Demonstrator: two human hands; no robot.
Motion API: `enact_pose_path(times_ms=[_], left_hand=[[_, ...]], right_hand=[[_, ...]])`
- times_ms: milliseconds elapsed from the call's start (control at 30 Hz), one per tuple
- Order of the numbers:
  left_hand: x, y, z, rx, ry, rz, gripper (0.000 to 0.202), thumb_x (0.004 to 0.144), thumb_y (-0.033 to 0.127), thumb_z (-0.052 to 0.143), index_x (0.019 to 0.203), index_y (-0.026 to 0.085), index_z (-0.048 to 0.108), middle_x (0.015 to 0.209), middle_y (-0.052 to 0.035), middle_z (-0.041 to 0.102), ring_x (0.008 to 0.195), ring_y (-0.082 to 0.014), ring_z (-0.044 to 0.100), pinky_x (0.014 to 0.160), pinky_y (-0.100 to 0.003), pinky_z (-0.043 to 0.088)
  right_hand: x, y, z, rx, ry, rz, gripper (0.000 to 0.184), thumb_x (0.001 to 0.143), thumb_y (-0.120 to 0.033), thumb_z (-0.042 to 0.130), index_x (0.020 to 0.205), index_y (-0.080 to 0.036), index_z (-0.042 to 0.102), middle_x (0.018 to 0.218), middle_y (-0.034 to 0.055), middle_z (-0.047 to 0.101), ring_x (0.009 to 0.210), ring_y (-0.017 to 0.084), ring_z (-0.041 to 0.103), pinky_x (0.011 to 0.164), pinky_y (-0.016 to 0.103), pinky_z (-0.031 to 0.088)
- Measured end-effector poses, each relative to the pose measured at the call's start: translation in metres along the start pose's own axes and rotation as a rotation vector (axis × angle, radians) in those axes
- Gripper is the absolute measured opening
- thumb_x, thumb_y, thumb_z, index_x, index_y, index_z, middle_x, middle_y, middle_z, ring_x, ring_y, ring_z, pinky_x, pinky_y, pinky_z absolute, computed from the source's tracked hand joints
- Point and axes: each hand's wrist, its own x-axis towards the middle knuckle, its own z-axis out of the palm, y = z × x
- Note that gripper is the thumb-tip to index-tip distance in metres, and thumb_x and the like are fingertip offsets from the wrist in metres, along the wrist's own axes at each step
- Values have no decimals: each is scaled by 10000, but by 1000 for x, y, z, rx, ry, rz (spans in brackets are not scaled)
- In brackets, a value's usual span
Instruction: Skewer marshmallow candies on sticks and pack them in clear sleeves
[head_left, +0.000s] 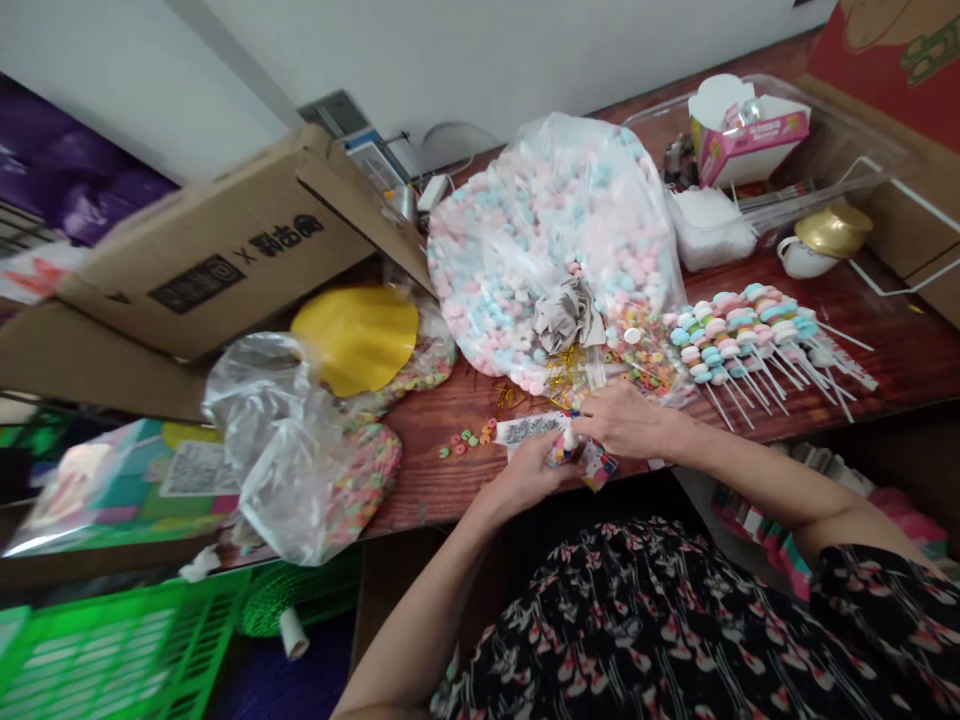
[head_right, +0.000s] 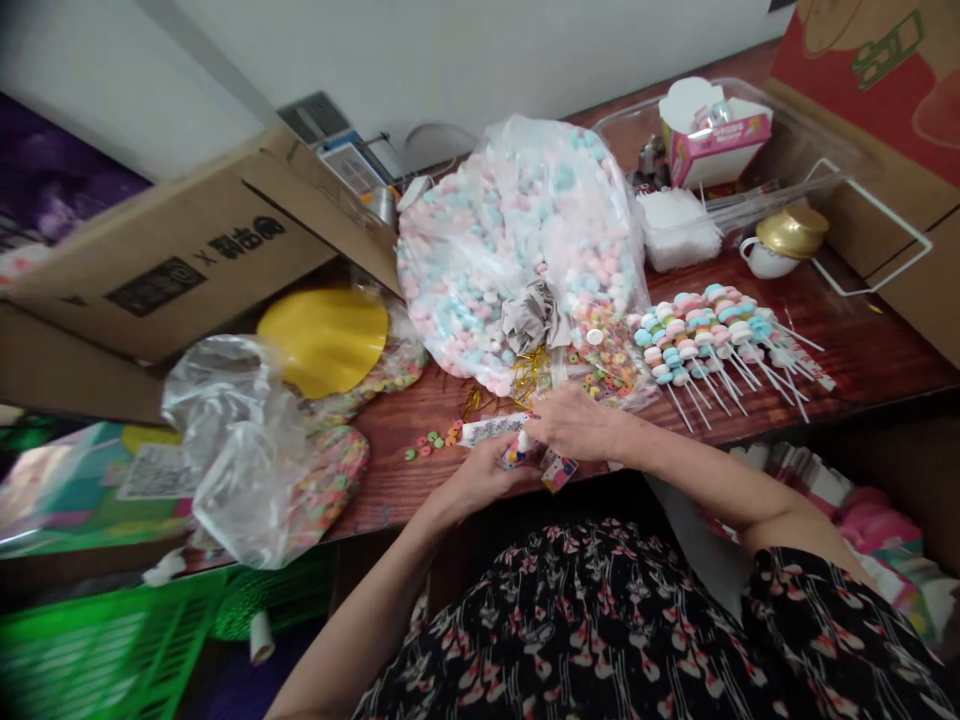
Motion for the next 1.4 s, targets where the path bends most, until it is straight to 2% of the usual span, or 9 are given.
enact_pose_path(times_ms=[167, 333, 567, 800, 967, 1133, 1233, 1300, 1400], left_hand=[[-7, 11, -10, -310, -464, -307, 407, 605, 409, 817, 764, 171, 528, 521, 83, 502, 399, -80, 454, 382, -200, 328], [-3, 19, -1, -483, -583, -363, 466, 501, 332, 881, 692, 169, 489, 527, 90, 517, 360, -57, 450, 351, -181, 354], [-11, 15, 1, -593, -431, -309, 432, 557, 339, 859, 680, 169, 482, 450, 86, 494, 332, -56, 422, 303, -156, 236], [-16, -1, 6, -489, -338, -184, 347, 578, 332, 838, 631, 146, 550, 448, 72, 483, 336, -59, 408, 328, -180, 281], [-27, -23, -12, -704, 40, -35, 385, 711, 465, 744, 860, 153, 576, 563, 64, 516, 434, -54, 436, 420, -172, 325], [-33, -39, -30, -773, 102, -24, 381, 841, 535, 583, 907, 160, 587, 634, 27, 549, 468, -63, 408, 422, -186, 286], [-21, -46, -23, -753, 233, 26, 408, 829, 556, 582, 778, 151, 593, 557, 41, 483, 453, -63, 360, 424, -193, 284], [-12, -50, -15, -764, 315, 42, 411, 810, 563, 601, 787, 152, 606, 558, 36, 503, 466, -70, 393, 433, -190, 305], [-7, -53, -9, -797, 328, 2, 420, 798, 580, 608, 810, 161, 607, 540, 36, 524, 437, -81, 441, 409, -187, 320]], right_hand=[[-20, 13, 21, 6, 334, -236, 229, 943, -283, 456, 830, -172, 621, 809, 54, 603, 770, 176, 451, 684, 325, 244], [-42, 22, 23, -19, 528, -262, 269, 973, -266, 407, 833, -171, 616, 785, 37, 576, 759, 165, 407, 740, 342, 242], [-40, 6, 14, -60, 558, -267, 262, 955, -173, 429, 762, -156, 605, 718, 20, 574, 729, 152, 410, 762, 356, 224], [11, -29, 19, 203, 148, -283, 149, 858, -255, 557, 767, -160, 627, 730, 37, 612, 698, 155, 442, 724, 340, 276], [51, -14, 10, 419, 134, -84, 202, 883, -122, 450, 954, -133, 639, 873, 70, 611, 763, 139, 495, 673, 260, 339], [82, 0, 11, 283, -8, -66, 232, 829, -62, 423, 797, -131, 642, 774, 62, 606, 673, 131, 485, 616, 252, 335], [93, -14, 18, 198, -92, 13, 324, 811, -82, 443, 1070, -121, 633, 904, 95, 647, 708, 156, 526, 617, 272, 361], [96, -25, 22, 218, -91, 87, 579, 788, -57, 427, 1364, -122, 449, 1073, 129, 643, 814, 187, 568, 676, 297, 415], [89, -33, 24, 375, -13, 143, 760, 775, -26, 392, 1502, -177, 229, 1288, 136, 565, 988, 207, 570, 798, 338, 463]])
